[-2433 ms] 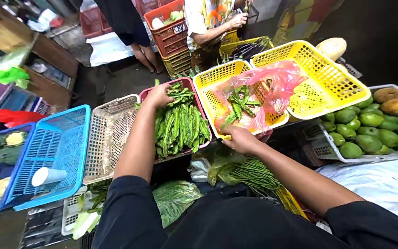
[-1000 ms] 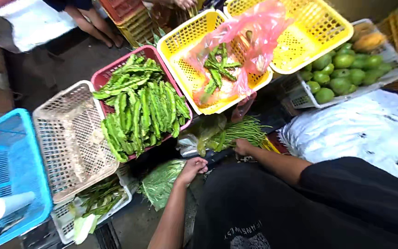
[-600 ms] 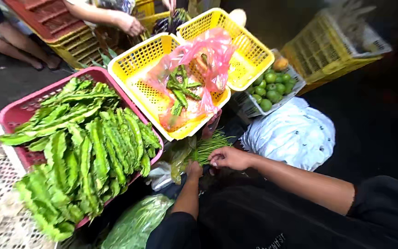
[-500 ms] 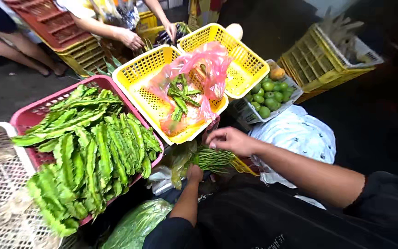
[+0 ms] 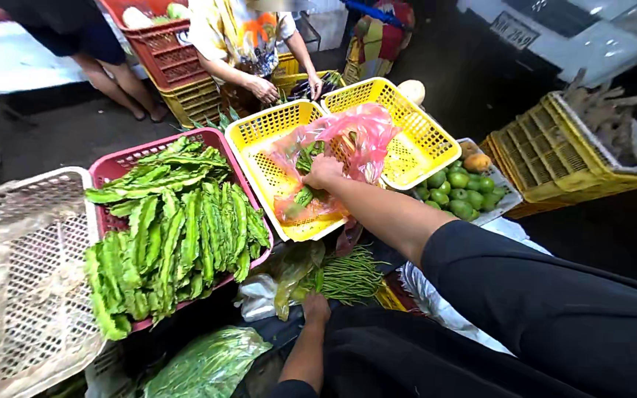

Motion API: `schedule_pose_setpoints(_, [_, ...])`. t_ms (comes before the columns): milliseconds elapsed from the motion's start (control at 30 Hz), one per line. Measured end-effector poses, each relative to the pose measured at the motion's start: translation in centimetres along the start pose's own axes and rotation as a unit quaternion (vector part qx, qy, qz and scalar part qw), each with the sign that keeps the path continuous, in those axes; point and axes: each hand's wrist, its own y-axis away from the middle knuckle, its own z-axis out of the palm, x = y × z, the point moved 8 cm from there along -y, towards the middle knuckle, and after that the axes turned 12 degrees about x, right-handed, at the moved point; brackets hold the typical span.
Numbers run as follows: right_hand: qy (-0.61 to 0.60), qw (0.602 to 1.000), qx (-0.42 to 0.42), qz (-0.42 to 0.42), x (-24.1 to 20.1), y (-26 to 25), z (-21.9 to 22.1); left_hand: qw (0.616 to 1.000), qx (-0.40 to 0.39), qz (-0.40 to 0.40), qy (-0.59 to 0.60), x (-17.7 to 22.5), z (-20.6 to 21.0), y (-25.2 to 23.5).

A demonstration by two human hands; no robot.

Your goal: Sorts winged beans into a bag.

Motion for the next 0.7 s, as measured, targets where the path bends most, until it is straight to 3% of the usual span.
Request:
schedule_pose_setpoints(100, [-0.036, 0.999, 0.007, 0.001, 0.1, -0.1, -0.4, 0.997, 0.05, 0.016, 0.057, -0.3, -3.4, 1.4])
schedule_pose_setpoints(200, [-0.053, 0.998, -0.035, 0.006, 0.1, 0.3, -1.3, 0.97, 0.114, 0.037, 0.211, -1.1, -9.9, 6.2])
schedule_pose_setpoints(300, [-0.111, 0.991, -0.072, 0.01, 0.3, -0.7, -1.6, 0.917, 0.168, 0.081, 0.352, -2.3, -19.4, 14.9])
schedule_pose_setpoints(400, [-0.235, 0.97, -0.062, -0.013, 1.3, -1.6, -2.1, 0.842, 0.261, 0.188, 0.434, -4.1, -31.5, 24.7])
schedule_pose_setpoints(467, [-0.345, 0.937, -0.056, -0.004, 2.2, 0.1, -3.7, 0.82, 0.384, 0.203, 0.373, -6.1, -39.7, 29.9])
schedule_pose_setpoints(533, [-0.436, 0.898, -0.053, 0.002, 2.9, 1.9, -4.9, 0.819, 0.497, 0.154, 0.243, -9.1, -46.8, 32.1])
schedule_pose_setpoints(633, [-0.528, 0.848, -0.048, 0.001, 3.3, 4.1, -6.1, 0.806, 0.568, 0.101, 0.132, -13.6, -54.8, 29.4])
schedule_pose_setpoints(700, [-0.543, 0.838, -0.051, -0.025, 1.9, 5.9, -7.7, 0.817, 0.562, 0.07, 0.107, -16.5, -57.7, 24.8])
